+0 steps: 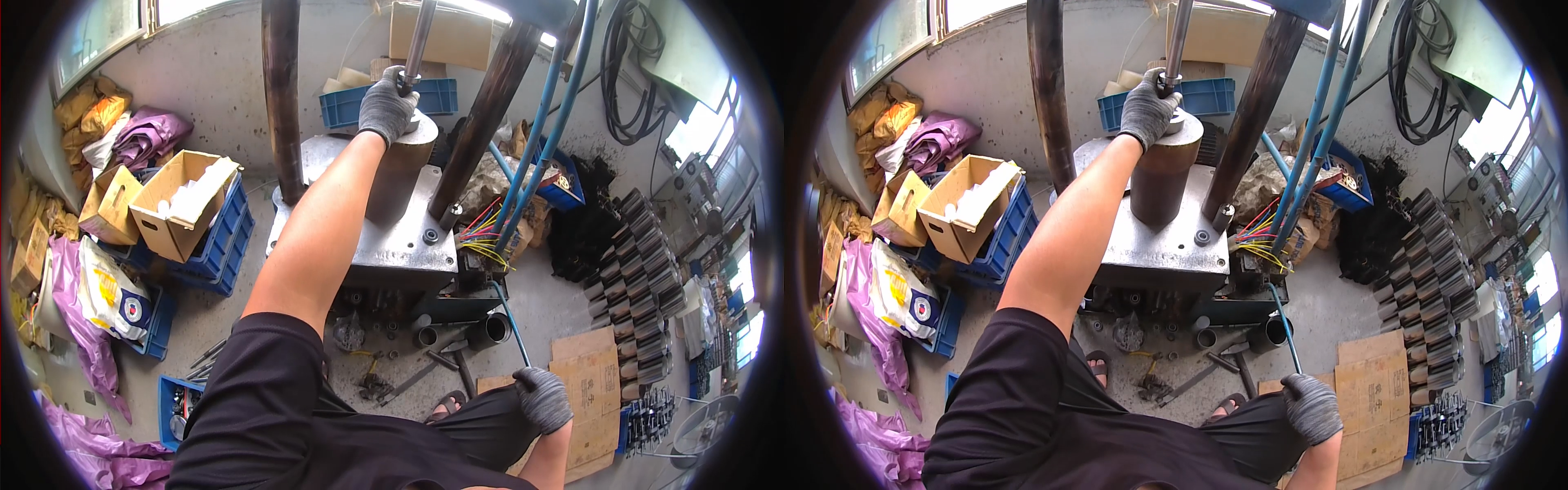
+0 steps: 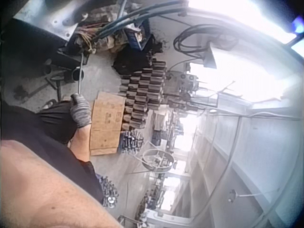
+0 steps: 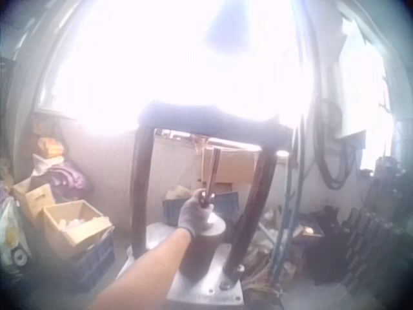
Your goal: The person assembles metal components by inserting a central metal shaft into various gear-like and cylindrical parts, using a press machine to secure the assembly.
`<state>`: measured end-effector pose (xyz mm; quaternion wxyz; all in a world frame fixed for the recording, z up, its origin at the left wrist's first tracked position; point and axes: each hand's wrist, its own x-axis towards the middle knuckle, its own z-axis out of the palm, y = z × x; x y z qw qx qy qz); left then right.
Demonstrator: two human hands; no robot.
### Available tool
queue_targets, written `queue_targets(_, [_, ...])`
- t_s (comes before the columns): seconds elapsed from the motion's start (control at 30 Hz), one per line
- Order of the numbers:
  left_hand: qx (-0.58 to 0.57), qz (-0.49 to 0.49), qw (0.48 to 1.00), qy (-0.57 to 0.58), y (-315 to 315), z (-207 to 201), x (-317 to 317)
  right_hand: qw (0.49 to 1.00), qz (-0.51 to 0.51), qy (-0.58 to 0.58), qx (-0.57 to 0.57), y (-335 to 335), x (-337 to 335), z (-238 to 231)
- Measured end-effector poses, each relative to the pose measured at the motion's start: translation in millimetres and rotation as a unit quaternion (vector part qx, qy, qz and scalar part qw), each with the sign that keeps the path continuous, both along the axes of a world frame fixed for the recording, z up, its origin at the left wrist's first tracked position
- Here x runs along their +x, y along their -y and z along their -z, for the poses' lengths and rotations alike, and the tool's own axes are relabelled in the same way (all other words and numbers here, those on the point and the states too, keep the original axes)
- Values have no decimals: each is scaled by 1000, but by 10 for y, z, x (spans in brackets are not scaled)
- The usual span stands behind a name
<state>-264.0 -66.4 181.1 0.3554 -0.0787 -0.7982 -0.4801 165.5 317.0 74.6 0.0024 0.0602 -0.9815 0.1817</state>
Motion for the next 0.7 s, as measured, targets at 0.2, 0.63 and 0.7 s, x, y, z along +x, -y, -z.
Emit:
queue_targets(0.2, [-2,-8,1000,-4,5,12,18,999,3,-31,-10,109,-15,-111])
queue_targets(0.63, [9,0,1000,16,6,-38,90,991,-82,91,52,17,-29,-295])
queue_targets(0.7, [5,-4,1000,12,-14,-49,106,991,-81,101,40,3,-42,-379])
